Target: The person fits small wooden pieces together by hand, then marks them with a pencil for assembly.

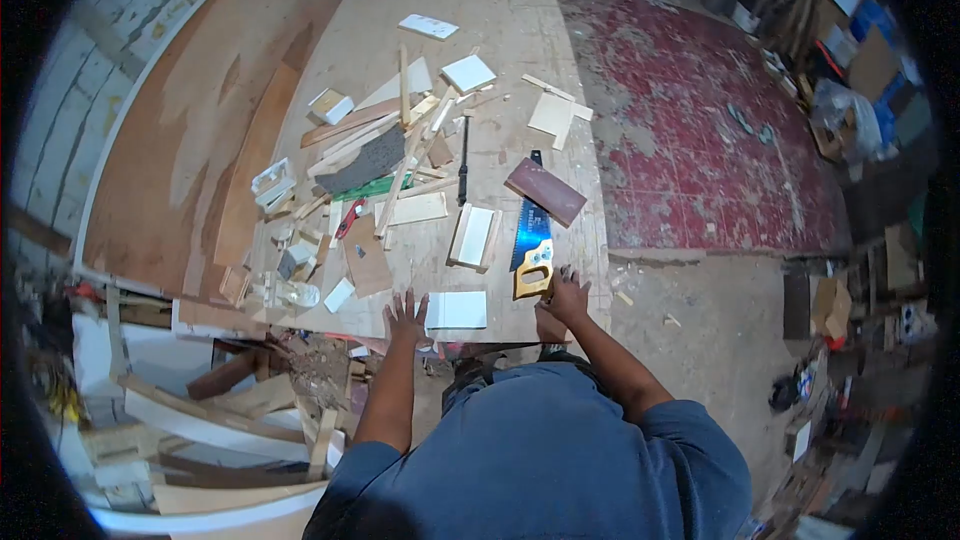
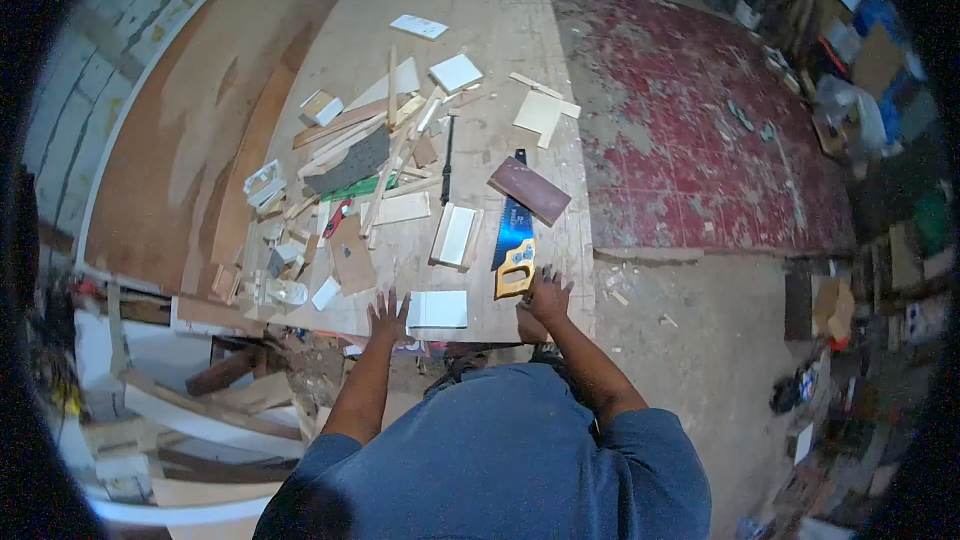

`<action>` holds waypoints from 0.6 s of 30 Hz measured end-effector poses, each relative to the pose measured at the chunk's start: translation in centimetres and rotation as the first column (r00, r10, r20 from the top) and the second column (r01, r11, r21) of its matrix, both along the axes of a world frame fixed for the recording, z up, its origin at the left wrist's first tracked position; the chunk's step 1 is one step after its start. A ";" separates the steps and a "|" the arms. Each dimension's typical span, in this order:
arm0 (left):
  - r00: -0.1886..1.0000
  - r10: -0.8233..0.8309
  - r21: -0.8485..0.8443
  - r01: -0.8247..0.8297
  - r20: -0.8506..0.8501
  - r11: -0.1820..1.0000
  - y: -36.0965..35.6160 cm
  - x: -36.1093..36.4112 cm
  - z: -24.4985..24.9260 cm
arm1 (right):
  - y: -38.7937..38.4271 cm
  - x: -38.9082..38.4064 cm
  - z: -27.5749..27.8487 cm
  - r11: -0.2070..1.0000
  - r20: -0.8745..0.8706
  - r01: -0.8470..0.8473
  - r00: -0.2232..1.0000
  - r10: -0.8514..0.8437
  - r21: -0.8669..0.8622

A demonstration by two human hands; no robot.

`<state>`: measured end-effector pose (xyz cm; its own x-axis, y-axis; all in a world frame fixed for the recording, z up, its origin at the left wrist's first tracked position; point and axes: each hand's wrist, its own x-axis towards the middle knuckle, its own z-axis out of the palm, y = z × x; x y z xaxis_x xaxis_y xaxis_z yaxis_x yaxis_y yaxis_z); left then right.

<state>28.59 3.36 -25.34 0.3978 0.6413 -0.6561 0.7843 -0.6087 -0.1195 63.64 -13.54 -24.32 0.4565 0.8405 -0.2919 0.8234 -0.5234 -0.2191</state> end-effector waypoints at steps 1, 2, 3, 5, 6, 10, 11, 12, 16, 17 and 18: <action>0.999 0.037 0.003 -0.037 -0.002 0.999 -0.7 0.5 0.7 | 0.4 0.6 -0.3 0.998 0.063 -0.042 0.997 0.039 0.052; 0.996 0.085 0.055 -0.085 0.011 0.995 -1.4 1.2 1.4 | 0.7 1.4 -0.5 0.995 0.061 -0.080 0.995 0.077 0.052; 0.991 0.130 0.107 -0.132 0.026 0.985 -2.2 1.6 2.0 | 1.6 2.4 -0.3 0.992 0.054 -0.116 0.992 0.114 0.039; 0.955 0.282 0.206 -0.294 0.088 0.933 -3.3 1.7 0.1 | 3.3 3.9 -0.3 0.983 0.047 -0.182 0.982 0.181 0.027; 0.911 0.382 0.292 -0.413 0.158 0.863 -4.0 1.9 0.2 | 4.0 4.5 -0.6 0.983 0.044 -0.177 0.983 0.176 0.040; 0.682 0.592 0.149 -0.700 0.430 0.698 -6.0 1.8 0.5 | 5.0 5.6 0.2 0.962 0.087 -0.188 0.981 0.174 0.199; 0.670 0.664 0.122 -0.729 0.331 0.674 -6.1 1.9 0.4 | 5.2 5.7 0.8 0.955 0.058 -0.214 0.977 0.207 0.203; 0.662 0.672 0.122 -0.736 0.331 0.665 -6.3 2.0 0.8 | 5.3 6.0 0.6 0.949 0.029 -0.237 0.971 0.236 0.209; 0.663 0.674 0.166 -0.742 0.326 0.650 -7.3 1.9 0.6 | 3.3 6.6 0.7 0.882 0.114 -0.294 0.956 0.271 0.368; 0.669 0.646 0.191 -0.734 0.368 0.652 -7.3 1.9 0.3 | 2.5 7.2 1.0 0.881 0.046 -0.285 0.956 0.289 0.377; 0.669 0.646 0.192 -0.734 0.368 0.651 -7.2 1.7 -0.5 | 1.6 7.6 1.6 0.881 -0.022 -0.272 0.952 0.304 0.386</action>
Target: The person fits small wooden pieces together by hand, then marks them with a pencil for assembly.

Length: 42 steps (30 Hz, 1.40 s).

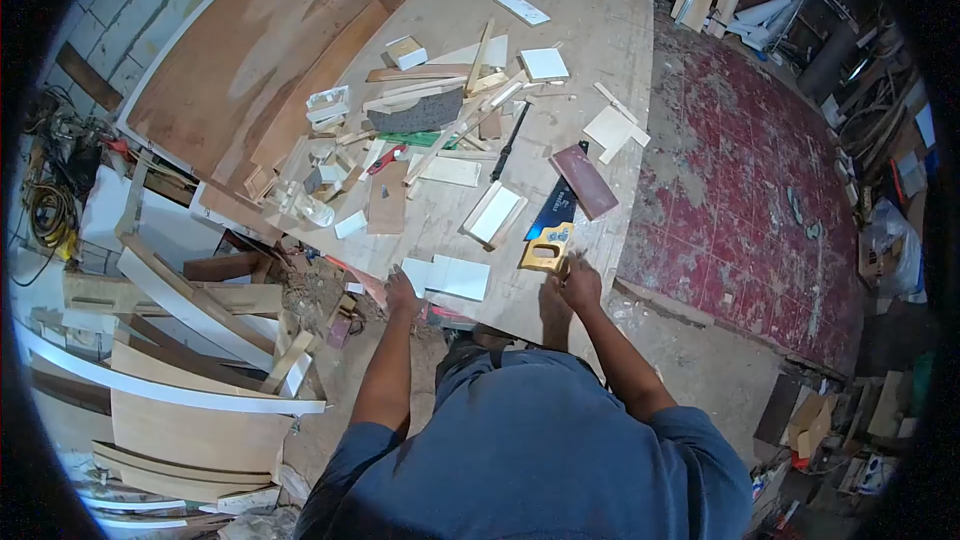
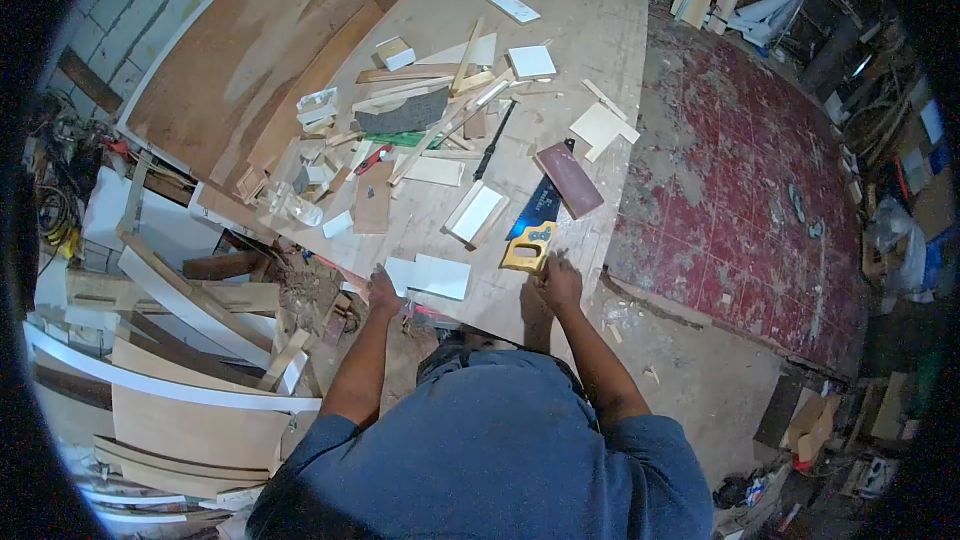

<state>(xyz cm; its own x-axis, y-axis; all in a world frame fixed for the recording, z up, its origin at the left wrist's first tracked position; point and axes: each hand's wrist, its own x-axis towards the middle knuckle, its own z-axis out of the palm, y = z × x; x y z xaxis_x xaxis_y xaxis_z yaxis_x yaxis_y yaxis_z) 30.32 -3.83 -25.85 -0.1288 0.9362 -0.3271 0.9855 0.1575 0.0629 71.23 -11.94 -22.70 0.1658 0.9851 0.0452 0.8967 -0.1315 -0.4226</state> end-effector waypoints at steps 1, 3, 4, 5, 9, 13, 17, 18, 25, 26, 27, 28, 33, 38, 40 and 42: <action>1.000 -0.019 0.029 0.018 0.013 0.999 0.1 -0.2 -0.7 | -1.0 0.4 0.0 1.000 -0.031 0.017 0.999 -0.016 0.015; 0.999 -0.040 0.057 0.039 0.026 0.998 0.1 -0.1 -0.8 | -3.0 1.3 -0.4 0.999 -0.039 0.040 0.998 -0.038 0.031; 0.997 -0.078 0.032 0.077 0.023 0.997 0.0 0.2 0.1 | -4.0 1.8 -0.8 0.997 -0.047 0.060 0.997 -0.058 0.047; 0.993 -0.113 0.004 0.113 0.021 0.994 -0.1 0.4 1.0 | -5.0 2.3 -1.3 0.995 -0.056 0.078 0.996 -0.075 0.061; 0.971 -0.227 0.049 0.224 0.071 0.973 0.5 0.2 0.3 | -7.8 3.6 -2.1 0.996 -0.123 0.075 0.990 -0.069 0.042; 0.912 -0.407 0.069 0.403 0.057 0.913 0.6 2.2 2.2 | -9.6 3.8 -2.0 0.984 -0.165 0.123 0.981 -0.101 0.130; 0.879 -0.468 0.098 0.460 0.093 0.882 1.1 4.6 3.2 | -9.7 4.0 -3.2 0.983 -0.274 0.166 0.951 -0.140 0.073; 0.860 -0.500 0.121 0.488 0.098 0.864 1.2 5.0 3.1 | -9.8 3.9 -3.4 0.980 -0.273 0.170 0.952 -0.136 0.104; 0.819 -0.556 0.171 0.533 0.142 0.829 1.2 6.3 2.3 | -10.4 4.0 -4.9 0.985 -0.249 0.149 0.961 -0.123 0.088; 0.805 -0.572 0.176 0.547 0.157 0.818 1.2 6.4 2.2 | -10.5 4.0 -5.1 0.987 -0.265 0.150 0.955 -0.131 0.054; 0.791 -0.586 0.180 0.560 0.173 0.809 1.1 6.5 2.3 | -10.6 3.9 -4.9 0.988 -0.280 0.150 0.950 -0.139 0.019; 0.796 -0.579 0.181 0.553 0.174 0.814 0.9 6.8 2.3 | -10.8 3.8 -4.8 0.990 -0.279 0.141 0.951 -0.130 0.020; 0.803 -0.539 0.176 0.510 0.252 0.842 -0.1 7.1 0.7 | -11.4 3.2 -3.7 0.995 -0.221 0.099 0.971 -0.095 0.004; 0.846 -0.436 0.173 0.401 0.306 0.900 -1.3 6.7 -0.6 | -11.3 3.1 -3.8 0.999 -0.228 0.050 0.972 -0.050 -0.005; 0.875 -0.432 0.095 0.422 0.217 0.902 -1.7 6.6 0.1 | -11.3 3.0 -3.7 0.994 -0.242 0.070 0.966 -0.088 -0.082; 0.893 -0.405 0.044 0.405 0.194 0.913 -2.4 6.5 0.8 | -11.5 2.9 -3.4 0.995 -0.241 0.057 0.967 -0.076 -0.085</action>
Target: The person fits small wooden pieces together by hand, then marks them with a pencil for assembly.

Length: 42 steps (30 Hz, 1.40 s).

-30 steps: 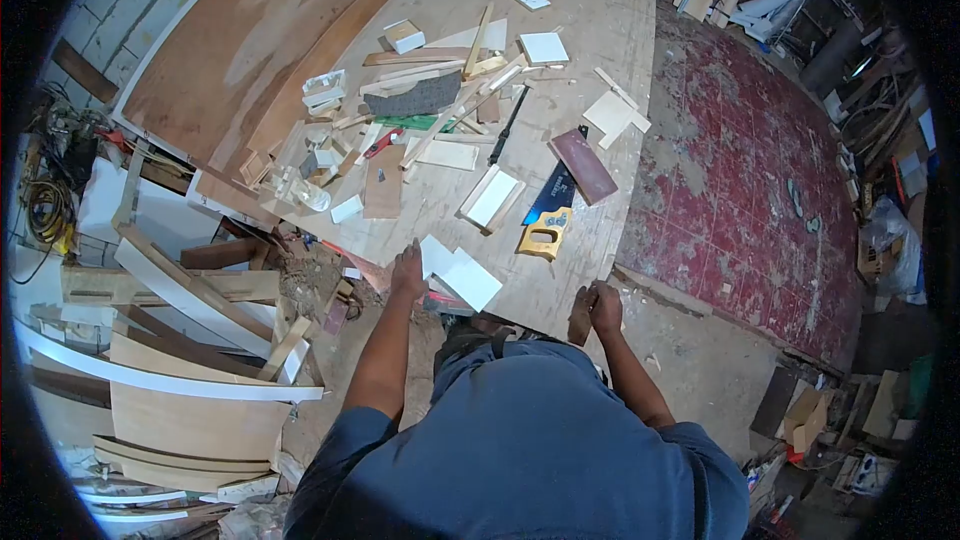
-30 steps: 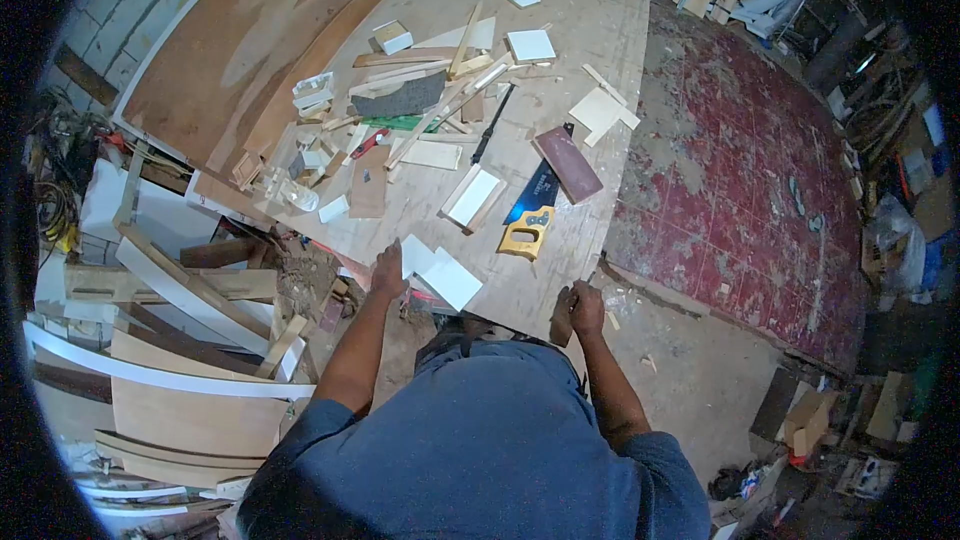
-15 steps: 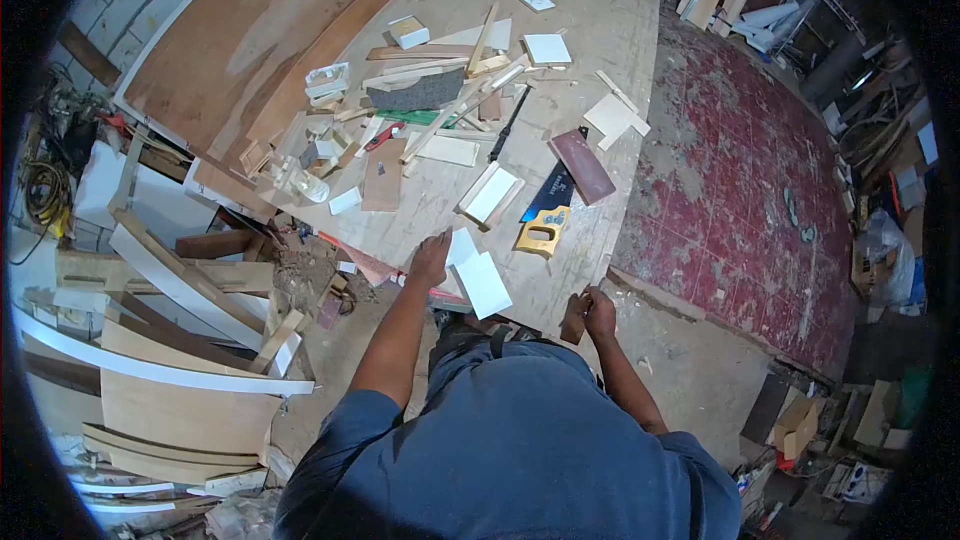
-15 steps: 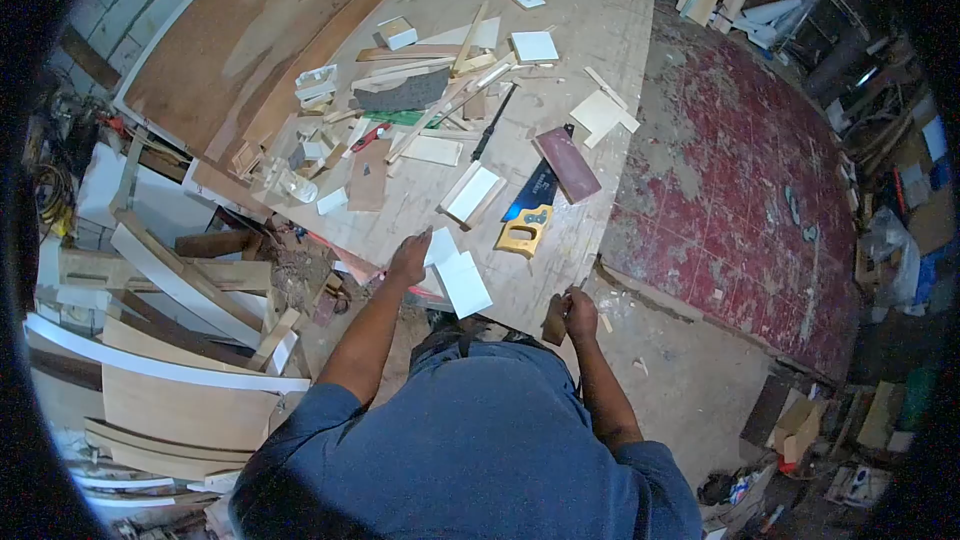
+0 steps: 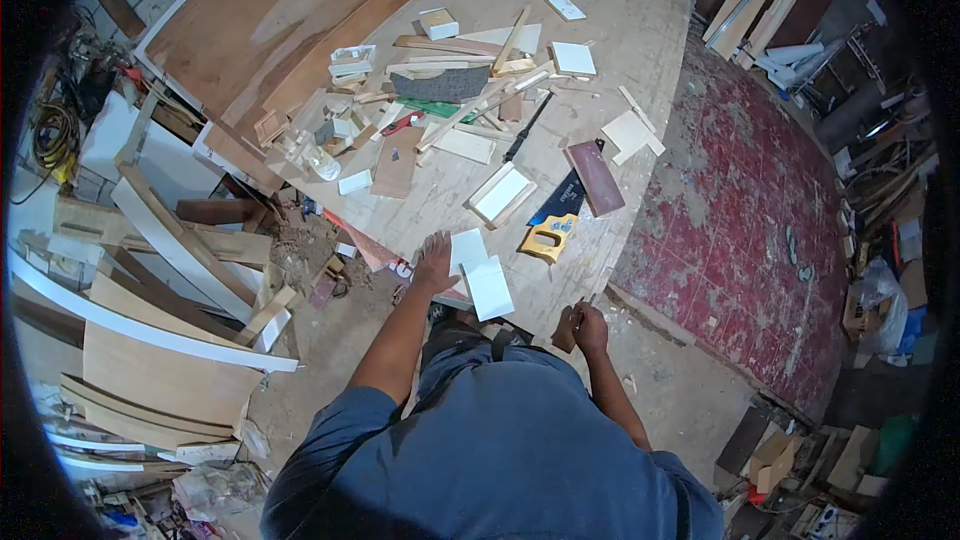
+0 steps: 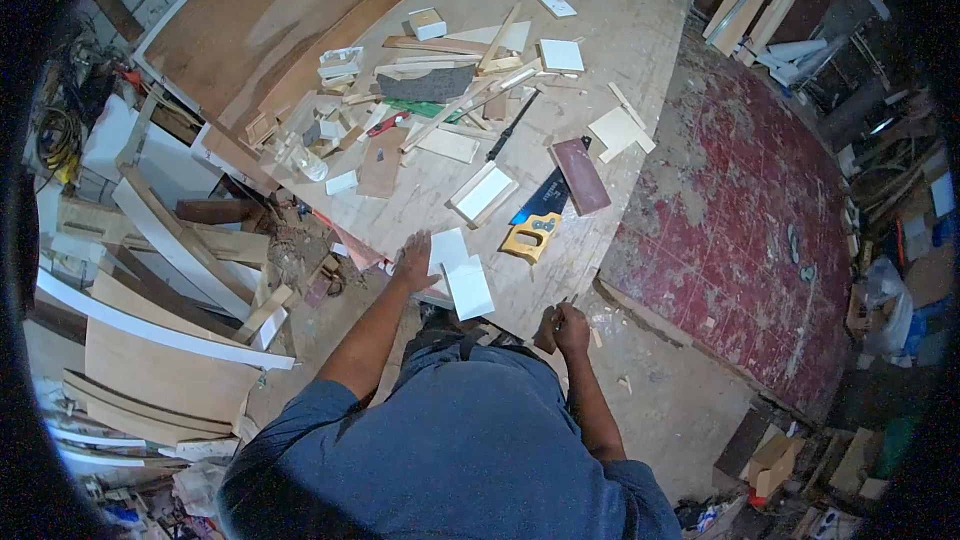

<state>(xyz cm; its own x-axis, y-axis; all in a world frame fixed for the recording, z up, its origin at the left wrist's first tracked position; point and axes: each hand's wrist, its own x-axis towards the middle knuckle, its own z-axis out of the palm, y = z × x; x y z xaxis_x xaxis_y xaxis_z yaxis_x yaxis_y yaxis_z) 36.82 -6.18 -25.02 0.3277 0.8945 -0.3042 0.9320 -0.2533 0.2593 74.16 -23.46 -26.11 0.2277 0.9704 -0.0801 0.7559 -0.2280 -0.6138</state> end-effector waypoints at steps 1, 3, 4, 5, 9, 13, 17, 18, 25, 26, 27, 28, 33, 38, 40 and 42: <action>0.999 0.014 -0.035 -0.015 -0.043 0.999 -0.3 0.1 0.4 | -0.1 -0.1 0.2 1.000 0.001 -0.006 1.000 0.006 -0.002; 0.999 0.012 -0.045 -0.014 -0.044 0.999 -0.8 0.1 0.9 | -0.2 -0.1 0.2 0.999 0.049 -0.044 0.998 0.044 0.007; 0.999 0.008 -0.052 -0.010 -0.044 0.999 -1.0 0.1 1.1 | -0.2 0.0 -0.1 0.997 0.099 -0.080 0.992 0.078 0.017; 0.999 0.014 -0.053 -0.016 -0.045 0.998 -1.1 0.2 1.2 | -0.1 0.0 -0.3 0.996 0.097 -0.086 0.992 0.084 0.016; 0.988 0.033 -0.145 -0.055 -0.149 0.988 -1.7 0.9 2.2 | 0.3 0.0 -0.6 0.979 0.143 -0.178 0.976 0.163 0.102; 0.985 0.096 -0.105 -0.112 -0.144 0.988 -2.6 1.0 1.5 | 0.9 0.1 -0.8 0.962 0.159 -0.262 0.956 0.248 0.075; 0.976 0.157 -0.072 -0.169 -0.151 0.983 -3.1 1.6 0.8 | 1.5 -0.2 -1.0 0.959 0.130 -0.277 0.955 0.267 0.063; 0.975 0.169 -0.054 -0.179 -0.147 0.982 -3.0 1.7 0.6 | 1.8 -0.5 -0.8 0.954 0.123 -0.293 0.951 0.284 0.063; 0.945 0.286 0.078 -0.276 -0.159 0.958 -3.4 2.5 -0.8 | 5.2 -4.4 2.5 0.906 0.044 -0.422 0.905 0.423 -0.040; 0.944 0.289 0.078 -0.280 -0.159 0.957 -3.6 2.6 -0.9 | 5.6 -5.5 3.6 0.891 0.007 -0.443 0.895 0.446 -0.096; 0.941 0.295 0.113 -0.279 -0.163 0.954 -3.7 2.5 -1.0 | 6.1 -6.2 3.7 0.862 0.049 -0.506 0.860 0.507 -0.042; 0.939 0.302 0.147 -0.279 -0.168 0.949 -3.9 2.4 -1.1 | 6.3 -7.0 3.8 0.859 0.048 -0.510 0.858 0.512 -0.041; 0.927 0.309 0.122 -0.289 -0.213 0.950 -4.2 1.9 -0.1 | 7.4 -11.1 4.5 0.877 0.159 -0.460 0.864 0.478 -0.140; 0.899 0.372 0.011 -0.380 -0.232 0.925 -5.3 0.4 2.9 | 8.1 -13.0 3.5 0.885 0.202 -0.463 0.862 0.464 -0.056; 0.901 0.373 0.067 -0.367 -0.220 0.928 -6.4 -0.7 2.5 | 8.7 -13.3 3.1 0.855 0.215 -0.514 0.829 0.517 -0.072; 0.873 0.467 0.064 -0.462 -0.141 0.884 -7.1 -2.0 2.5 | 9.4 -14.0 3.5 0.810 0.302 -0.565 0.753 0.584 -0.158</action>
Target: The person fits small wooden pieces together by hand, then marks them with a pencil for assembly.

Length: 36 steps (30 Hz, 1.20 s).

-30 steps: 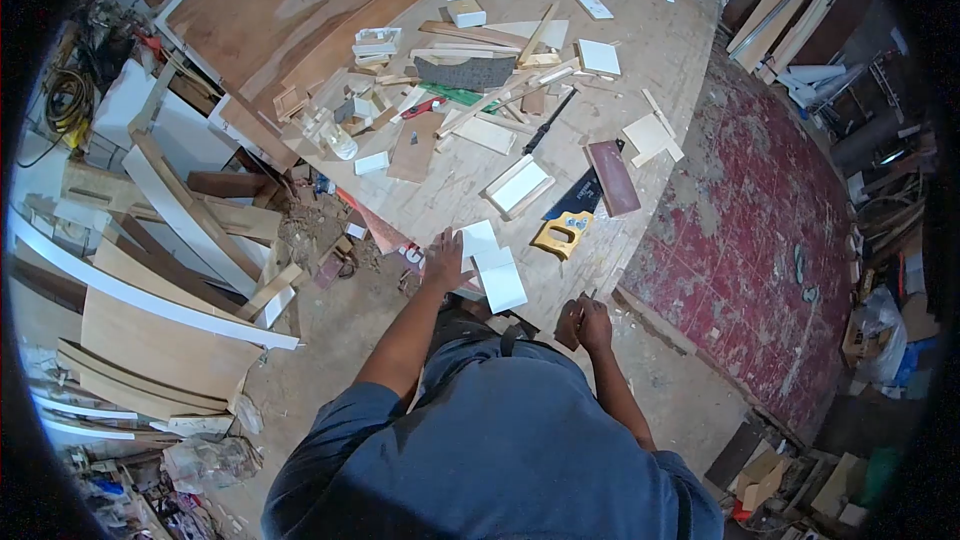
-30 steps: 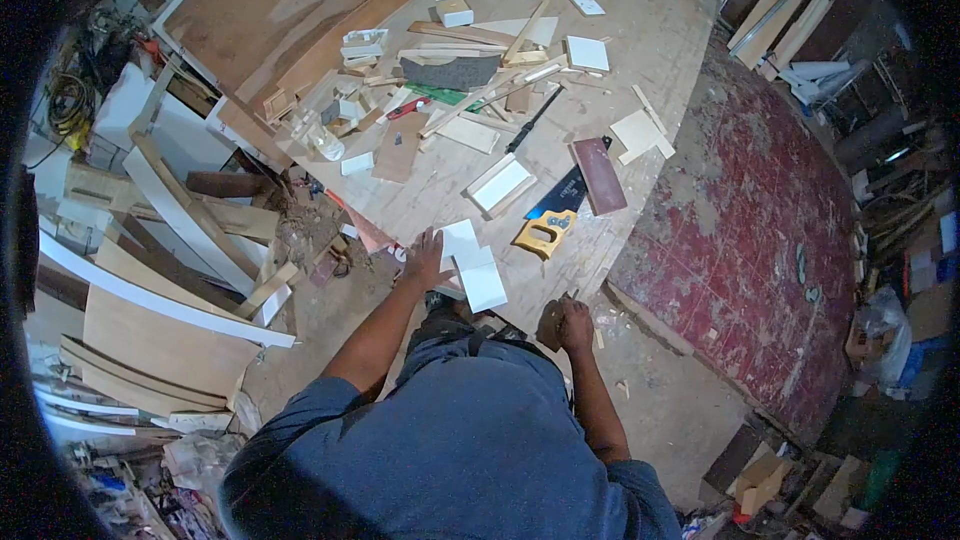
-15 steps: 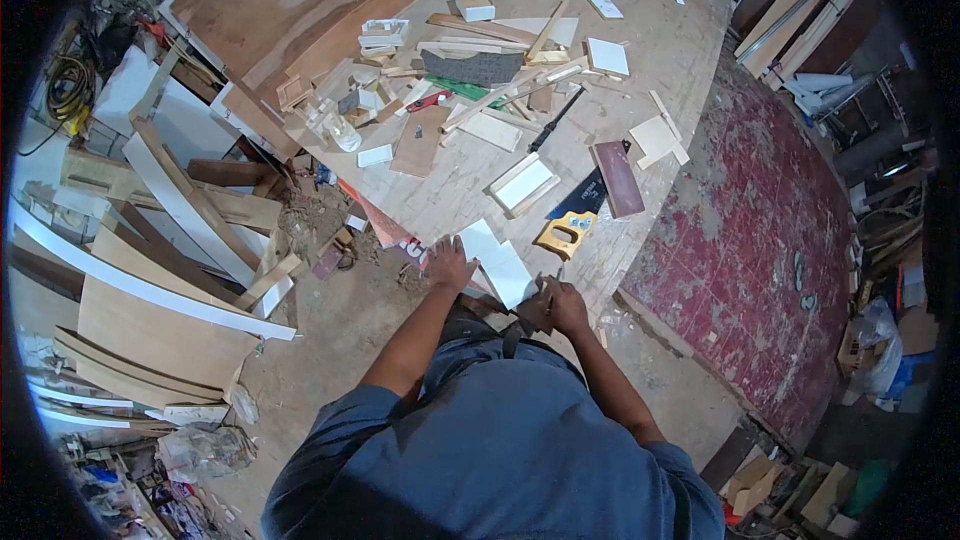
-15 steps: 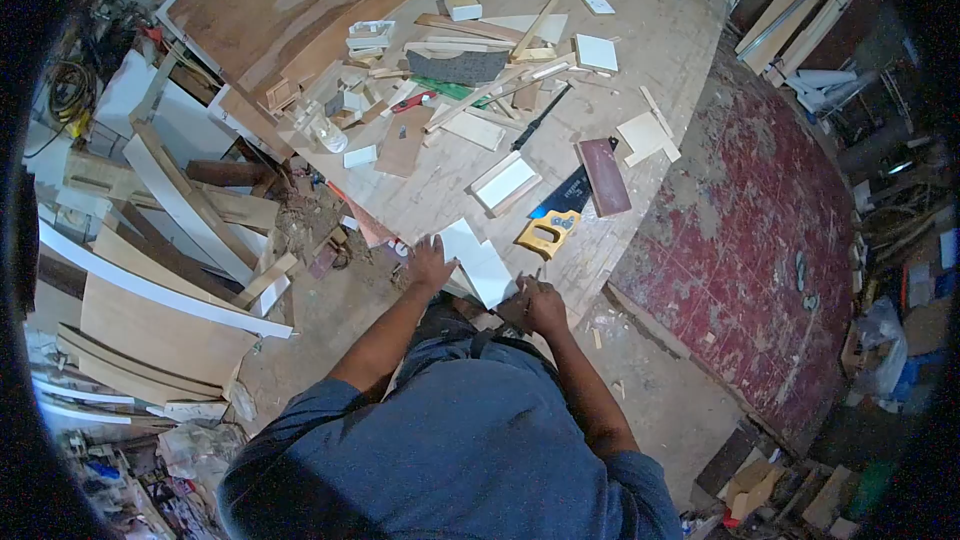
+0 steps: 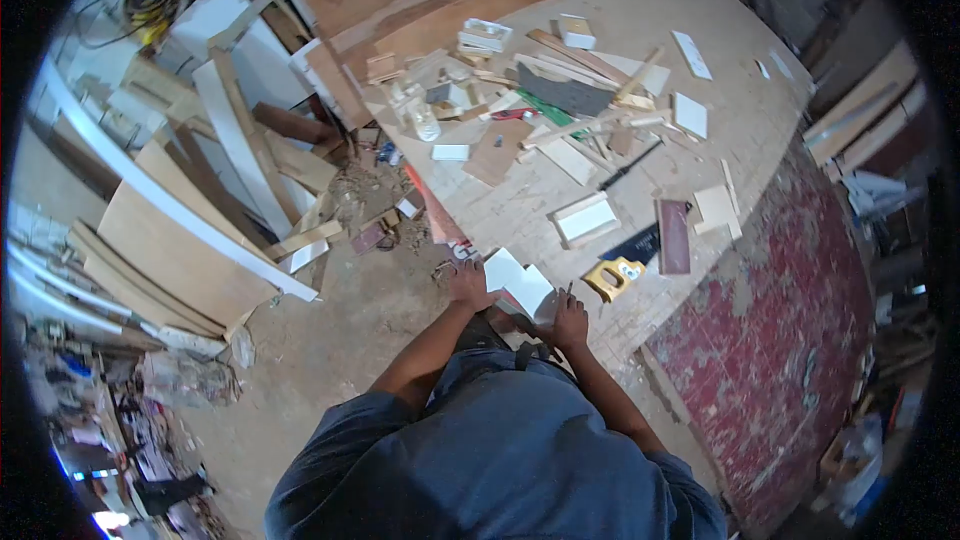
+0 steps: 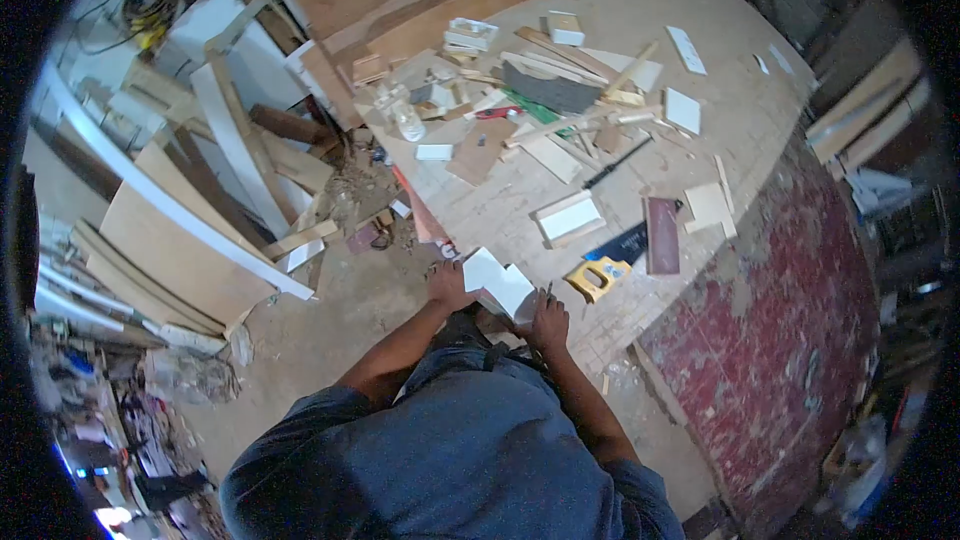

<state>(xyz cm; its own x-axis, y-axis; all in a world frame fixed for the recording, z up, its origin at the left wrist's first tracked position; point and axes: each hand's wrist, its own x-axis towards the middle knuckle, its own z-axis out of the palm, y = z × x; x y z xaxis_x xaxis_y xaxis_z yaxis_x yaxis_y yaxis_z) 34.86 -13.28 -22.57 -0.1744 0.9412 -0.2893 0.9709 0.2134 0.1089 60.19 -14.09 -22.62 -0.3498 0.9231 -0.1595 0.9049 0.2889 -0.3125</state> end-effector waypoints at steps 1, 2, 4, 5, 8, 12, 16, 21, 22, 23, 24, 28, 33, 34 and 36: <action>1.000 0.021 -0.016 -0.021 0.020 1.000 -0.4 -0.7 -0.3 | 0.4 -0.6 -0.2 0.999 0.017 -0.034 0.999 0.035 -0.003; 0.998 0.045 -0.034 -0.044 0.040 0.998 -0.8 -1.5 -0.6 | 0.7 -1.1 -0.4 0.998 0.012 -0.067 0.998 0.067 0.000; 0.995 0.097 0.006 -0.098 0.019 0.995 -1.8 -2.9 0.3 | 1.3 -2.5 0.1 0.987 0.034 -0.162 0.986 0.162 0.017; 0.993 0.117 0.042 -0.117 0.001 0.992 -2.3 -3.7 1.0 | 1.6 -3.4 0.2 0.977 0.004 -0.203 0.979 0.203 0.065; 0.967 0.250 0.047 -0.252 0.060 0.966 -3.5 -6.4 2.3 | 2.6 -6.1 0.9 0.950 -0.081 -0.276 0.954 0.290 0.147; 0.926 0.365 0.075 -0.373 0.102 0.925 -4.9 -9.5 2.4 | 3.7 -10.2 1.6 0.929 -0.120 -0.319 0.931 0.344 0.188; 0.912 0.401 0.115 -0.408 0.083 0.906 -4.9 -12.0 2.9 | 4.4 -12.6 2.3 0.919 -0.188 -0.337 0.908 0.375 0.205; 0.961 0.277 0.264 -0.266 -0.004 0.927 -2.7 -12.7 3.5 | 4.8 -12.8 2.6 0.956 -0.309 -0.248 0.907 0.286 0.156; 0.969 0.242 0.286 -0.244 0.043 0.927 -1.9 -12.8 3.8 | 4.9 -12.7 2.7 0.969 -0.306 -0.219 0.920 0.245 0.118; 0.975 0.205 0.310 -0.223 0.089 0.924 -1.0 -12.7 4.1 | 5.0 -12.4 2.7 0.979 -0.304 -0.188 0.931 0.203 0.081; 0.978 0.184 0.311 -0.204 0.093 0.928 -0.2 -12.4 4.5 | 5.0 -12.1 2.9 0.982 -0.301 -0.167 0.936 0.184 0.082; 0.999 0.036 0.324 -0.042 0.025 0.945 2.3 -10.4 5.5 | 4.8 -10.1 3.4 0.989 -0.288 -0.068 0.952 0.103 0.128; 0.993 -0.121 0.283 0.113 0.012 0.953 4.5 -6.8 4.1 | 3.7 -6.0 2.6 0.988 -0.244 0.015 0.970 0.023 0.154; 0.987 -0.162 0.233 0.156 0.007 0.960 4.9 -6.1 3.8 | 3.3 -5.2 2.6 0.991 -0.202 0.032 0.979 -0.004 0.133; 0.974 -0.226 0.180 0.221 0.011 0.959 5.3 -4.6 3.4 | 2.5 -3.6 2.2 0.992 -0.154 0.072 0.987 -0.055 0.108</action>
<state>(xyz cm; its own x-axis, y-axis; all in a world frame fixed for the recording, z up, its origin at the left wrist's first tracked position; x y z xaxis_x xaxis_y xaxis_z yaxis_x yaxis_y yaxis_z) 30.27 -7.95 -19.18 0.0525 0.9918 -0.1167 0.9872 -0.0339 0.1560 56.57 -11.58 -20.40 -0.3021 0.9533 -0.0035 0.8677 0.2735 -0.4150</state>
